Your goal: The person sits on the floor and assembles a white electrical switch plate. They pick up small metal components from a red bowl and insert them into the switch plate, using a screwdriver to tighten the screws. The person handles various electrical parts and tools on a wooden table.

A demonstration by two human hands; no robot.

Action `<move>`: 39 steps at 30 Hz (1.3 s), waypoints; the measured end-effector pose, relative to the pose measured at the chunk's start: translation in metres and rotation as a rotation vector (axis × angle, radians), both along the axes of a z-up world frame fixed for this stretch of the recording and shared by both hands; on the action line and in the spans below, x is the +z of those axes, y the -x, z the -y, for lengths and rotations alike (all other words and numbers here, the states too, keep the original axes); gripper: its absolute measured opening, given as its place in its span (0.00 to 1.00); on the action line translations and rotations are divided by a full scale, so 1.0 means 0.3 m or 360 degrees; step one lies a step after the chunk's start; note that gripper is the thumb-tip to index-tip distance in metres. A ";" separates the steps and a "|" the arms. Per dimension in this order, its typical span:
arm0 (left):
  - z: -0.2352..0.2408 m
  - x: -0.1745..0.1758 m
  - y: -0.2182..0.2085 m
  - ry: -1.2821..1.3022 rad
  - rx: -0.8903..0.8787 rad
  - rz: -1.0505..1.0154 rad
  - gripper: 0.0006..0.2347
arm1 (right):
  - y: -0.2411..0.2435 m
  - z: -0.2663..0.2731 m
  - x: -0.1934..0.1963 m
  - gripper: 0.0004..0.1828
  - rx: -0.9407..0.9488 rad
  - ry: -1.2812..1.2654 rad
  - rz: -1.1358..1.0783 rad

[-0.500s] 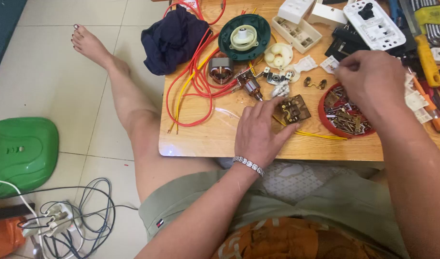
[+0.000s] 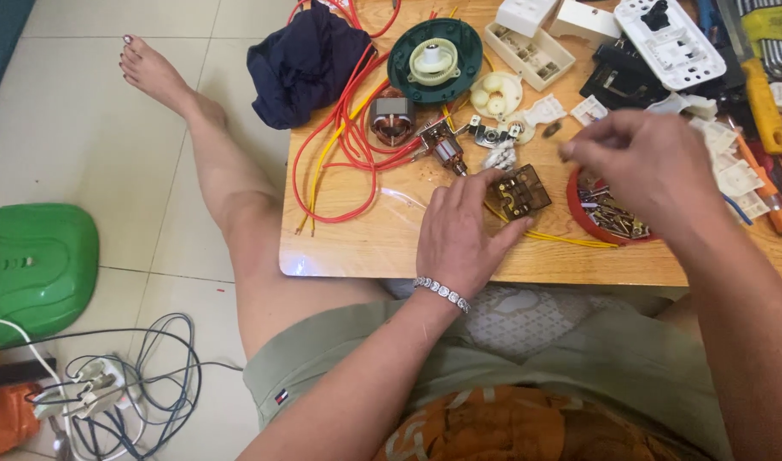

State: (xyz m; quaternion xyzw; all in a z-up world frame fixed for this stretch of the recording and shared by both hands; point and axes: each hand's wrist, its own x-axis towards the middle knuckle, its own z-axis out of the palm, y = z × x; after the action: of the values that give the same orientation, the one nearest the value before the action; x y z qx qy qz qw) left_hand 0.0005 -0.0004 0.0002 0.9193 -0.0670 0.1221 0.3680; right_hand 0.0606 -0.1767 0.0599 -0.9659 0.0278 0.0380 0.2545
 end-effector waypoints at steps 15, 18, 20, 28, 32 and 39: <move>0.000 0.005 0.003 0.0018 0.0002 0.0019 0.23 | 0.128 -0.090 0.012 0.11 -0.0086 0.0010 -0.0191; -0.003 0.012 0.002 -0.0016 -0.0043 -0.0017 0.23 | 0.115 -0.046 -0.006 0.07 -0.0013 0.0034 -0.0047; -0.003 0.010 0.002 -0.0024 -0.0058 -0.0010 0.24 | 0.109 -0.038 0.011 0.08 0.0108 0.0050 0.0126; -0.003 -0.006 0.002 -0.0099 -0.0083 0.0047 0.26 | 0.066 -0.057 0.020 0.09 0.0412 -0.0158 0.0173; -0.003 -0.015 0.003 -0.0121 -0.0082 0.0060 0.26 | 0.050 -0.044 -0.018 0.08 0.0473 -0.0126 0.0159; -0.002 -0.017 0.004 -0.0148 -0.0077 0.0066 0.25 | 0.045 -0.040 -0.036 0.08 0.0567 0.0032 0.0185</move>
State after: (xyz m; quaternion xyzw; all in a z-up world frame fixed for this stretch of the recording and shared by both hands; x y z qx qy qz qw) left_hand -0.0007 0.0001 -0.0048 0.9308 -0.1024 0.1289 0.3263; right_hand 0.0470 -0.1646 0.0491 -0.9587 -0.1580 0.0263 0.2351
